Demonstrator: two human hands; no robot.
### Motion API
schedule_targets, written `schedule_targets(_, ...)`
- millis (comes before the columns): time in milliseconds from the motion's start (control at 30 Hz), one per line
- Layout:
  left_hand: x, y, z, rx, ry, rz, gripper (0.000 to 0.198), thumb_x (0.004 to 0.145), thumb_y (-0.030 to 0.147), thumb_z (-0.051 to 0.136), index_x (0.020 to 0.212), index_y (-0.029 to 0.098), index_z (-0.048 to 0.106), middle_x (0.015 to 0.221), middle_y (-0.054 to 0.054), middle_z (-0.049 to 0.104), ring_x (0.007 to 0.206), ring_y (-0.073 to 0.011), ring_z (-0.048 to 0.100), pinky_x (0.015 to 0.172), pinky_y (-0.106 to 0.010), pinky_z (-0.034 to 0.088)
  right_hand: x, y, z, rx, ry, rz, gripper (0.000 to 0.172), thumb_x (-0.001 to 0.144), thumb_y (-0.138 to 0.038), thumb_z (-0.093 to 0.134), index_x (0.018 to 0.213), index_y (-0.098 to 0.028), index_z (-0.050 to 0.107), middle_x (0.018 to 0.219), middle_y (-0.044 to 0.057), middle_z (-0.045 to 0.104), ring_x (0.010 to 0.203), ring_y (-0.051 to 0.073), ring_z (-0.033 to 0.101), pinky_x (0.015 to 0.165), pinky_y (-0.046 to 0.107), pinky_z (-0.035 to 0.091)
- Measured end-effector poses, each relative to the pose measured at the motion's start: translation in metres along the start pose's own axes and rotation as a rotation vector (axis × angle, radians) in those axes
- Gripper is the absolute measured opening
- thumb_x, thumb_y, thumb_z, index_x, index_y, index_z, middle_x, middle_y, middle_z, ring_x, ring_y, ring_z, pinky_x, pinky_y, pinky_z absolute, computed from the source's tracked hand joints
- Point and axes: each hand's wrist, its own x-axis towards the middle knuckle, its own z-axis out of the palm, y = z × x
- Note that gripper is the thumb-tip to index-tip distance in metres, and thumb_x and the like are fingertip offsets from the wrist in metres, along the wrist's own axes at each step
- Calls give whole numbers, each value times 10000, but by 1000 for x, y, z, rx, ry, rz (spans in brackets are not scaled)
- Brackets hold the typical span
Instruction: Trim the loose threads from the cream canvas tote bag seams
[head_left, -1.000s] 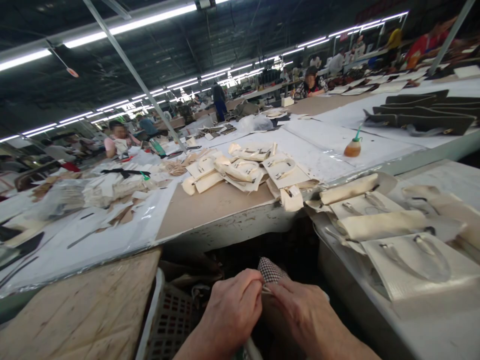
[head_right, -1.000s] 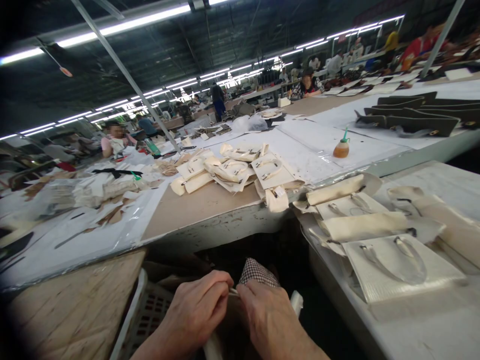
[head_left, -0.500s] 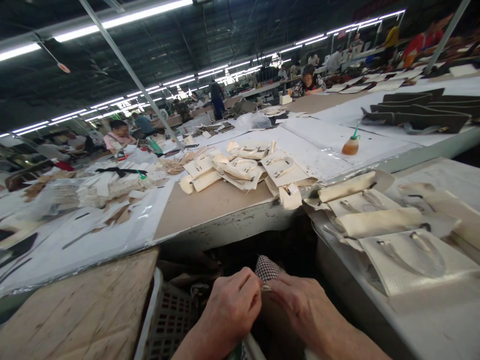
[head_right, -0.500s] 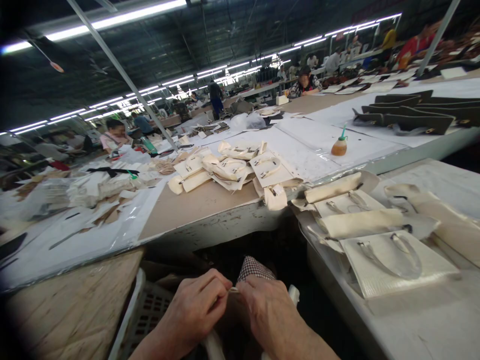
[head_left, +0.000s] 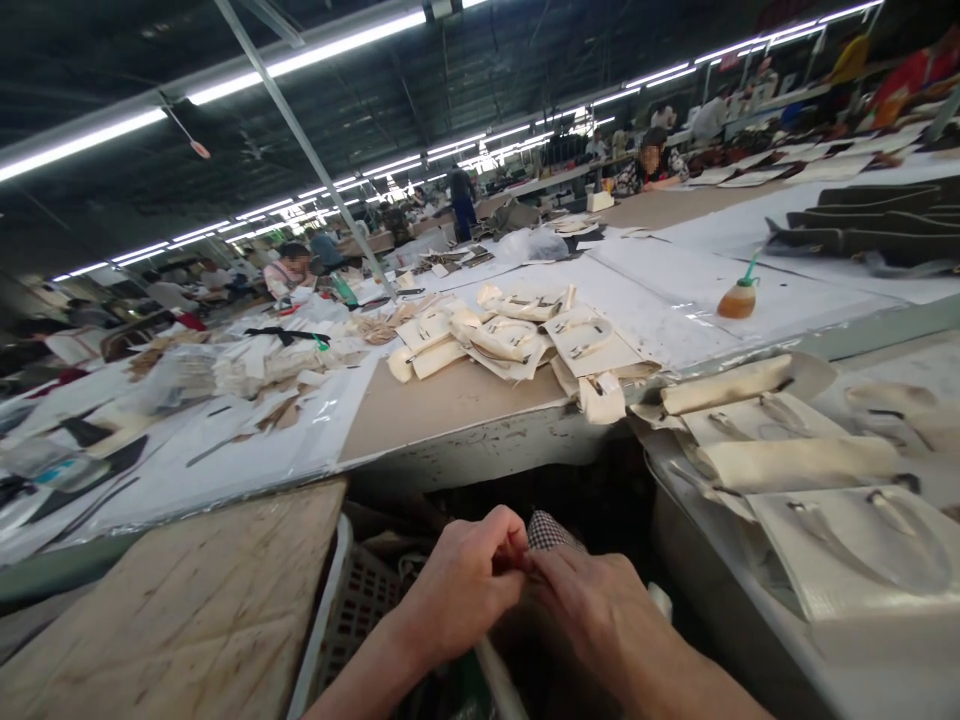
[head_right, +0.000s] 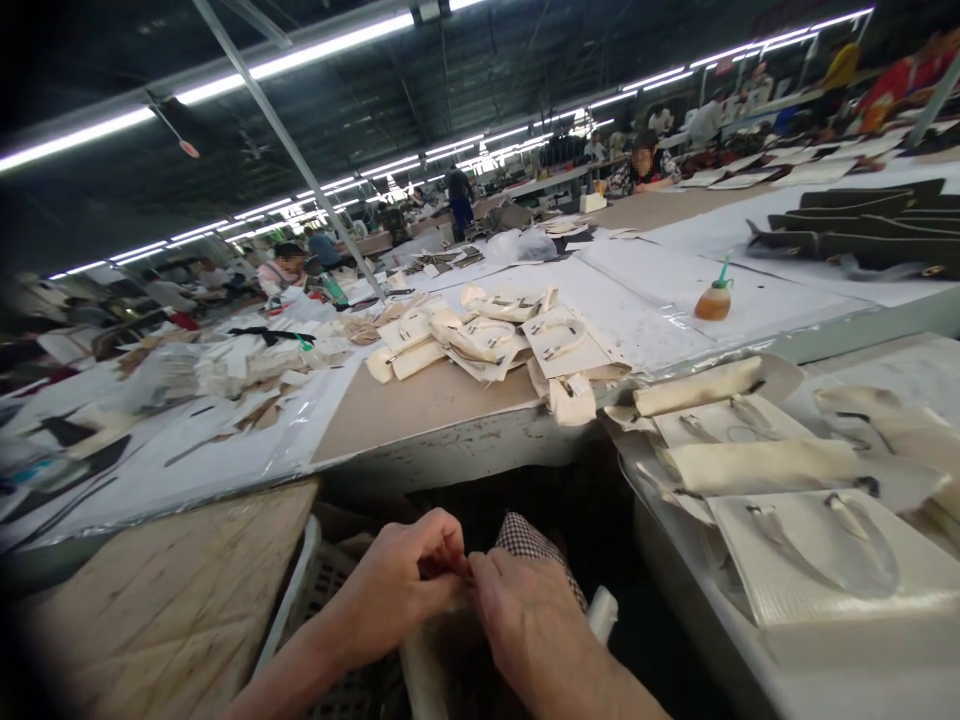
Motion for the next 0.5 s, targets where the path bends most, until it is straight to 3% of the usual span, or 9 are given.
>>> schedule_targets(233,-26,-18,11,-42,196,18,395,747,16,554,1088,215,545,1036,-9,666,895,-142,658,807,-244,516,2,-2,1,88,21,16,151,904,-95,542,897,-193,657,777,12,694,664,170,683,563,253,435)
schedule_targets(367,-35,-21,13,156,220,-25,137,826,104,566,889,217,612,861,18,656,792,-151,644,715,-244,489,1,-5,6,116,12,23,179,925,-111,515,936,-201,669,786,16,686,665,181,679,570,275,431)
schedule_targets(500,-37,-23,16,269,230,79,134,892,163,525,879,204,652,814,3,675,760,-157,655,680,-242,475,2,-5,13,134,20,33,207,974,-159,465,970,-213,665,782,19,665,668,180,665,586,279,433)
